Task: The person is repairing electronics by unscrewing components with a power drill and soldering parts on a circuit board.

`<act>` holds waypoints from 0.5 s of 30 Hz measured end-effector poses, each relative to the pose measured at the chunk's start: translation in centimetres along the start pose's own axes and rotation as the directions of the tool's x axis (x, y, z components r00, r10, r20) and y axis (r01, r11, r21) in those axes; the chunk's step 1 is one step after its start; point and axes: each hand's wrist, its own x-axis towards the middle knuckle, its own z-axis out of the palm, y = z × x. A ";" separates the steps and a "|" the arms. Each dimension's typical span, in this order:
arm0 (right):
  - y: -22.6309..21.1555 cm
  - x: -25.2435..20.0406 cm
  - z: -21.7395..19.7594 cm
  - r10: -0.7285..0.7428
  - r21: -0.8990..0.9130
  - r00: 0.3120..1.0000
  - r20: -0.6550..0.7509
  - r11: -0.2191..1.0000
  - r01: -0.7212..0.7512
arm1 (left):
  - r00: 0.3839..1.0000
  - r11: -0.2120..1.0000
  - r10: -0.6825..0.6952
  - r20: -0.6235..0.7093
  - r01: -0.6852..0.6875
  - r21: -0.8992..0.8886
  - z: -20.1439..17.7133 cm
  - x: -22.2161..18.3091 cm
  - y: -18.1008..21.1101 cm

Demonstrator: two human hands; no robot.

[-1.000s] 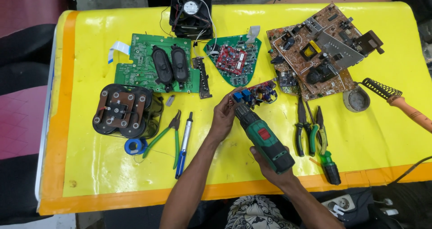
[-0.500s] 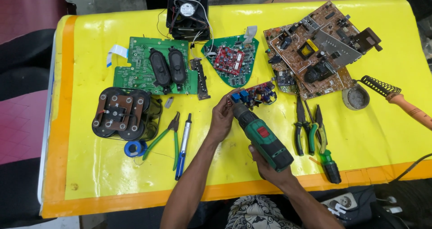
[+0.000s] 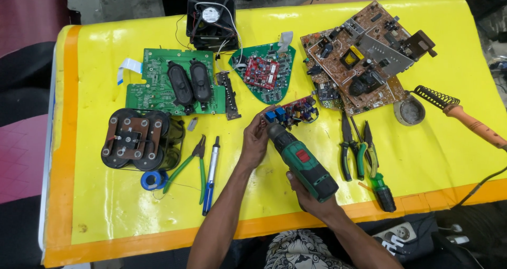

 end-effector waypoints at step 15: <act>-1.0 0.3 0.0 0.050 0.070 0.998 0.043 0.996 -0.053 | 1.000 1.000 0.001 -0.017 0.000 0.023 -0.3 0.0 -0.8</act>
